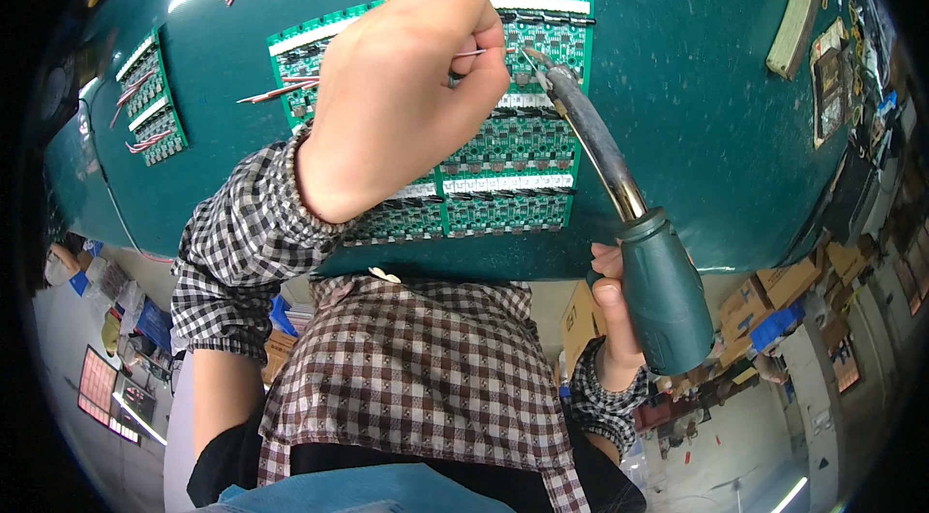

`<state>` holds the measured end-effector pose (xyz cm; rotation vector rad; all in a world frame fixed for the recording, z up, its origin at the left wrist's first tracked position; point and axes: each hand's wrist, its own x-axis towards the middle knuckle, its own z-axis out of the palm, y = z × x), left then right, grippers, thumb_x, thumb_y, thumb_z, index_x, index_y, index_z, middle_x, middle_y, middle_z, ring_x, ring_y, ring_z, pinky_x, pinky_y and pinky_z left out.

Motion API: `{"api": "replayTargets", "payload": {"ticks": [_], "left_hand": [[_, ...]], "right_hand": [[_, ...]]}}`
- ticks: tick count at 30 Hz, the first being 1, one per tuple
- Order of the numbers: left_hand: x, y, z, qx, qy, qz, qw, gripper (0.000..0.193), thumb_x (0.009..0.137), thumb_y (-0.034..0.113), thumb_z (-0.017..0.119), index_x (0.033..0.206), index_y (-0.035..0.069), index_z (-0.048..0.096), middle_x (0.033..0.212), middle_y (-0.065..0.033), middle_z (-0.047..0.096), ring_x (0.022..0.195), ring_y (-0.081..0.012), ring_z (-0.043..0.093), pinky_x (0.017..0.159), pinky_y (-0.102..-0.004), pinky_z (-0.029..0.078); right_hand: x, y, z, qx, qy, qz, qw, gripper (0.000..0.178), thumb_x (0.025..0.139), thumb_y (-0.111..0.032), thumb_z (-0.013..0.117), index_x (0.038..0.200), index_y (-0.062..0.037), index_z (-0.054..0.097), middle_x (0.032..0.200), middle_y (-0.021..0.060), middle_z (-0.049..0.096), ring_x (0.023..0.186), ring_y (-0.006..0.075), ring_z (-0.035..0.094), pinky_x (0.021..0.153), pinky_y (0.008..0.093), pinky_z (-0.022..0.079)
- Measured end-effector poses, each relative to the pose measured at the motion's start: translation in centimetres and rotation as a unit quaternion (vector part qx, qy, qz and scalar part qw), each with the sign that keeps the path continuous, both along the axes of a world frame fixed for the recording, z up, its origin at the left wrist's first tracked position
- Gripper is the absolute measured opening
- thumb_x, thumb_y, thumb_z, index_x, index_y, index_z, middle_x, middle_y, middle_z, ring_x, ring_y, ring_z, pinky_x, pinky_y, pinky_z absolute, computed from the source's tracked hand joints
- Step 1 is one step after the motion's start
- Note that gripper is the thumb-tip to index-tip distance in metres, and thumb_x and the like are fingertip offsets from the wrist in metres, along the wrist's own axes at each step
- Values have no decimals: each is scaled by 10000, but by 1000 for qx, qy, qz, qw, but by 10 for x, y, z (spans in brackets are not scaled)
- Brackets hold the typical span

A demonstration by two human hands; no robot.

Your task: The person solders wires onto circuit boards using a soldering gun, repeatedly picking up wires from the workbench, positioning them onto the circuit boards, and soldering them in place.

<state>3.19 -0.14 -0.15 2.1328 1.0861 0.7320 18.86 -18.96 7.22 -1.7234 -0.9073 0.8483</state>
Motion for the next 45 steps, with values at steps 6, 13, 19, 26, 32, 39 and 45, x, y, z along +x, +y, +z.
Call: {"api": "replayTargets", "payload": {"ticks": [6,13,19,26,32,39,45], "left_hand": [[-10,1,8,20,-9,32,999,116,718,61,653,807,43,581,748,-110,579,635,-304,619,565,-393,505],[2,-15,-8,-24,-57,-5,998,132,717,78,616,781,7,525,791,-144,540,665,-343,586,565,-443,486],[-2,-10,2,-5,-63,12,998,124,734,58,613,774,4,509,762,-140,530,676,-349,575,595,-451,477],[-5,-3,6,-26,-64,7,998,115,769,77,611,789,17,514,785,-140,538,701,-356,585,616,-460,481],[-4,-9,7,-34,-54,-5,998,105,772,83,621,792,28,535,792,-131,559,722,-341,603,631,-451,485],[-1,-17,7,-34,-46,-4,998,98,759,77,621,798,27,547,792,-123,562,723,-333,604,639,-443,488],[-6,-10,2,-66,-6,7,998,127,792,130,613,852,39,548,825,-158,563,718,-392,605,606,-496,493]], "right_hand": [[2,3,2,2,55,-79,995,444,813,-136,668,1133,152,561,848,173,643,776,282,639,764,482,584],[25,4,6,2,235,-106,966,345,982,-267,569,1191,2,513,856,46,564,780,167,547,791,386,521],[31,29,21,6,226,-52,973,277,1016,-209,534,1184,10,514,903,86,583,811,216,576,826,419,536],[44,23,-3,8,314,-127,941,277,968,-216,588,1140,-1,552,849,93,619,788,241,604,844,486,529],[41,22,-15,31,318,-134,938,228,948,-146,584,1110,14,570,799,94,631,731,230,614,766,475,561],[43,9,-6,13,293,-152,944,244,941,-140,600,1113,29,565,804,108,641,723,243,621,756,470,568],[40,1,-18,43,395,-118,910,350,962,-300,582,1163,-21,517,744,-1,479,702,130,499,754,368,502]]}}
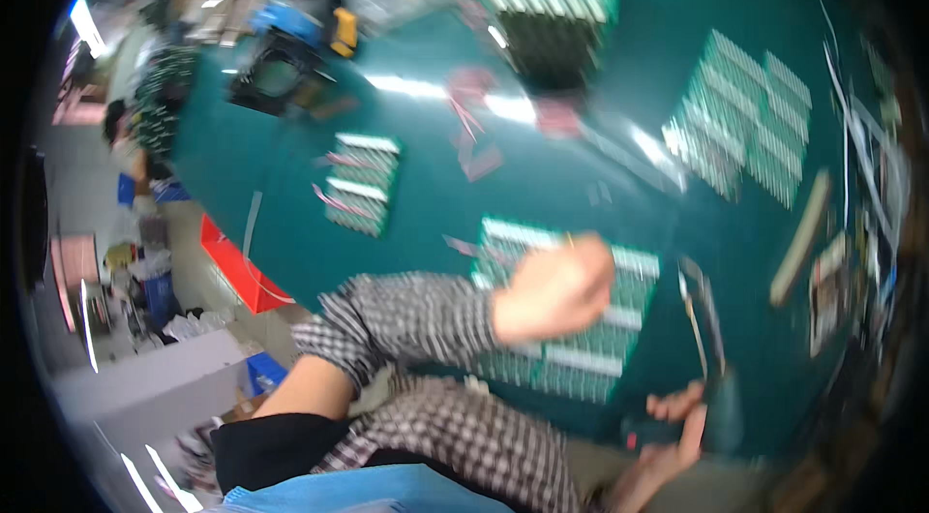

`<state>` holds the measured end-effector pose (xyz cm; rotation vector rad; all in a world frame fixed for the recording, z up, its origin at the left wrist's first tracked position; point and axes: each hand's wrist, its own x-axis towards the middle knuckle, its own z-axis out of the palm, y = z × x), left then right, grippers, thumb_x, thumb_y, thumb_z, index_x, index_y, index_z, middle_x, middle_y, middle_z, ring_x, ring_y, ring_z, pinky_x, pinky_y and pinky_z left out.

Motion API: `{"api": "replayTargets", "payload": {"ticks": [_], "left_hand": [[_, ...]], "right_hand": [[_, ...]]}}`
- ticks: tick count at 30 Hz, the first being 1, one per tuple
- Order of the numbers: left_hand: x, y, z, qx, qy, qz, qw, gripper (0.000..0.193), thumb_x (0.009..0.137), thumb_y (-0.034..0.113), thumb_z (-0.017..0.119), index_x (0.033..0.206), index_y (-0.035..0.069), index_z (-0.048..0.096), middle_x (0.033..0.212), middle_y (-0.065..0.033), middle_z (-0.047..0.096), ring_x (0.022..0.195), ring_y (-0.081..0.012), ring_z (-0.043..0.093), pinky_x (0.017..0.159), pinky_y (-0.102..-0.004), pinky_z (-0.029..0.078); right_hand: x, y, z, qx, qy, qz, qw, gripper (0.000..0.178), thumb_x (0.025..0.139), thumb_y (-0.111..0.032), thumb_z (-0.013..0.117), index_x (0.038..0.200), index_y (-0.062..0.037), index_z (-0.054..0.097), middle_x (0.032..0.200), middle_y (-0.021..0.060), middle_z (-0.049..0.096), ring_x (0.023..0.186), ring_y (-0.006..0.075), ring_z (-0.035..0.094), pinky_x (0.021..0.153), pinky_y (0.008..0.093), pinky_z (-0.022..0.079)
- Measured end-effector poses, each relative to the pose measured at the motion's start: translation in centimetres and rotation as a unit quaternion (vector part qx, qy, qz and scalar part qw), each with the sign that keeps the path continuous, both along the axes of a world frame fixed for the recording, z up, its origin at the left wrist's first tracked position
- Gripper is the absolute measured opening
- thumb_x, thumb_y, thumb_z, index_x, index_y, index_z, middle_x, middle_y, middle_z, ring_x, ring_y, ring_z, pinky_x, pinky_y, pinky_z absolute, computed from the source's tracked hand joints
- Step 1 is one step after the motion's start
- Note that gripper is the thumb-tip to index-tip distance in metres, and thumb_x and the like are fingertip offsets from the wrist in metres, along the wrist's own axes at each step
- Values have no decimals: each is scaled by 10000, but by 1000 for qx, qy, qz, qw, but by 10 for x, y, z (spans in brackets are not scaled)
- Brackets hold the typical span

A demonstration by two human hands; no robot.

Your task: The person solders wires onto circuit boards using a soldering gun, repeatedly picking up wires from the workbench, positioning them onto the circuit boards, and soldering them in place.

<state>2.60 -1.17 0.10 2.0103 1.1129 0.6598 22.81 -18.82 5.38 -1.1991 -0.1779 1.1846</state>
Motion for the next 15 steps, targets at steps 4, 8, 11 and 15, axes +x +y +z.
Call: {"api": "replayTargets", "payload": {"ticks": [4,8,11,15], "left_hand": [[-5,13,10,29,31,4,999,78,764,101,639,812,57,596,780,-145,593,714,-374,614,600,-476,493],[-2,16,3,69,1,-6,998,125,711,15,692,763,59,587,719,-63,581,611,-221,609,547,-343,490],[0,14,1,74,-6,-16,997,129,711,-5,688,760,55,586,697,-48,567,588,-187,587,535,-307,478],[1,8,2,75,0,-9,997,125,712,-10,682,764,55,589,697,-45,570,592,-176,583,543,-297,483]], "right_hand": [[-8,0,0,14,-41,-5,999,404,948,-260,587,1197,45,499,842,74,545,781,203,567,781,435,565],[-14,-4,-1,33,-81,5,996,440,931,-255,611,1177,98,518,807,115,575,753,244,630,728,439,601],[-20,-11,2,16,-93,13,995,438,916,-254,634,1147,106,540,830,130,591,779,256,655,718,434,612],[-25,-13,9,-9,-147,34,989,428,896,-239,662,1132,102,556,864,145,610,804,269,672,718,431,616]]}}
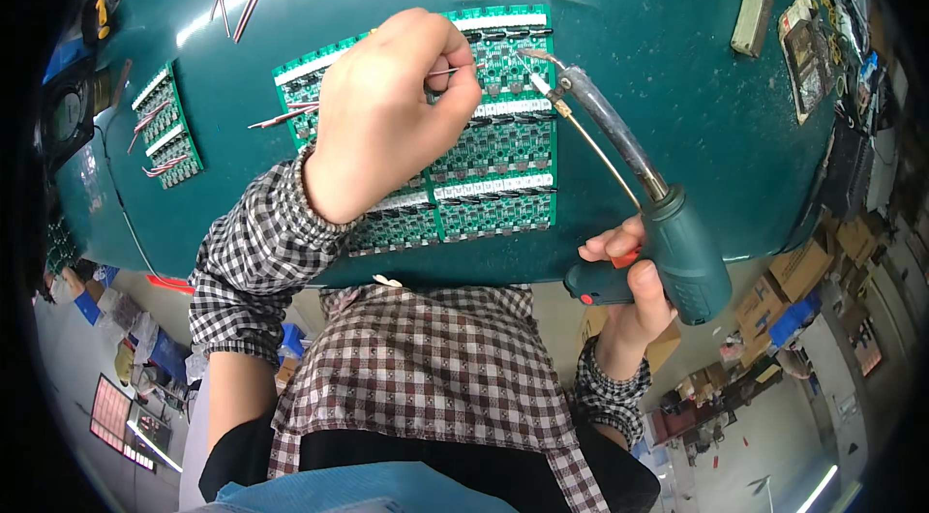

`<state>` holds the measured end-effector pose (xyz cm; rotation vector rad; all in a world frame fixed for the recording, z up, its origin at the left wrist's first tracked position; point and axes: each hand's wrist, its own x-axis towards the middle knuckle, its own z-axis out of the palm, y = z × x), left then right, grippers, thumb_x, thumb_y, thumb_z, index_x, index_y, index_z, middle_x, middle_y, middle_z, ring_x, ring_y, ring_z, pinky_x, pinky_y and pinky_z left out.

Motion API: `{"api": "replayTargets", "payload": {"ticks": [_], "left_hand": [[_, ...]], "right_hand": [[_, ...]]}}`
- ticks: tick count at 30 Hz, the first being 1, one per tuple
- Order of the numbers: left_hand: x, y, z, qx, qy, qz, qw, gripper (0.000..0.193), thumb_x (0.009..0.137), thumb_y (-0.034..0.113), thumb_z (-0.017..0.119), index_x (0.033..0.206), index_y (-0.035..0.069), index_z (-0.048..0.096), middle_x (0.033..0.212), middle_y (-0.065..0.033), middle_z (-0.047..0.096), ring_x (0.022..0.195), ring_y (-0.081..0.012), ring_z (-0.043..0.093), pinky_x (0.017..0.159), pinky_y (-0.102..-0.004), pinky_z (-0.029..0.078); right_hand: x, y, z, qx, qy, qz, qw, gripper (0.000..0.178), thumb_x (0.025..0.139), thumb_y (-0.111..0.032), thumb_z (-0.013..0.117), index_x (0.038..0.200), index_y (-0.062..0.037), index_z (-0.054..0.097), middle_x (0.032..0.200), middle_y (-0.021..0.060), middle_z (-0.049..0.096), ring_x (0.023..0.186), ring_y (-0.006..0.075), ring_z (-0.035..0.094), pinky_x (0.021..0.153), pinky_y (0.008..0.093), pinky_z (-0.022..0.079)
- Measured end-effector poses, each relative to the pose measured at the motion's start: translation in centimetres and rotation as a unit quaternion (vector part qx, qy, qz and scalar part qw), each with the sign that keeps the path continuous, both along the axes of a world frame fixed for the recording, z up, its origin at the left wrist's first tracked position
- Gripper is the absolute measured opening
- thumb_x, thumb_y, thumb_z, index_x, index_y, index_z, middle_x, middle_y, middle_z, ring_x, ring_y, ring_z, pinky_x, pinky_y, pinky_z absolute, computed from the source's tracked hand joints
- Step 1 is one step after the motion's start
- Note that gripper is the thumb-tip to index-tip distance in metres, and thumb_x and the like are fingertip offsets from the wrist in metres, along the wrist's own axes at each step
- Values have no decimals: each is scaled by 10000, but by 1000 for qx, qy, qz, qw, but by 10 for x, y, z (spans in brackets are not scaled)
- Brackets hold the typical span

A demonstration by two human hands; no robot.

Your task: The person solders wires onto circuit boards using a soldering gun, repeatedly picking up wires from the workbench, positioning them onto the circuit boards, and soldering them in place.

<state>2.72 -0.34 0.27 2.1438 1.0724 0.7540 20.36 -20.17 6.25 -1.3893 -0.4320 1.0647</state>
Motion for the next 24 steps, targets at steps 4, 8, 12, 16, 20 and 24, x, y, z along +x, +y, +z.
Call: {"api": "replayTargets", "payload": {"ticks": [4,8,12,16,20,24], "left_hand": [[-1,-1,1,-5,6,-1,1000,125,714,-10,682,764,54,587,697,-45,568,595,-177,582,543,-297,481],[-2,0,1,-8,-1,-2,1000,124,715,-10,683,765,53,588,698,-46,566,595,-177,578,546,-301,479],[-1,1,1,-14,-4,-1,1000,123,714,-12,682,765,53,591,697,-47,562,592,-183,573,547,-306,477],[-2,2,2,-21,4,-4,1000,120,716,-12,679,765,53,592,697,-47,561,594,-186,573,548,-307,477],[-1,2,3,-23,-6,-4,1000,117,716,-8,679,761,51,588,695,-49,561,597,-191,572,548,-311,474],[0,3,3,-25,-6,-7,1000,116,716,-7,678,758,52,587,693,-50,560,600,-200,571,545,-317,468]], "right_hand": [[-11,4,8,-22,-49,-4,999,407,854,-192,703,1111,98,578,887,160,623,806,277,678,733,420,608],[-10,2,6,-54,-155,55,985,464,861,-230,654,1151,113,540,876,148,577,783,263,646,688,400,591],[-14,5,8,-57,-185,52,980,441,846,-215,666,1110,122,559,851,152,577,753,270,638,678,408,579],[-14,6,11,-66,-211,68,973,424,836,-202,675,1078,130,571,866,171,594,740,278,640,689,409,579],[-13,6,11,-75,-227,73,968,413,833,-206,687,1051,129,582,871,178,603,745,283,644,698,413,580],[-14,8,12,-77,-233,85,966,406,831,-213,698,1029,125,589,871,179,604,748,287,645,702,419,580]]}}
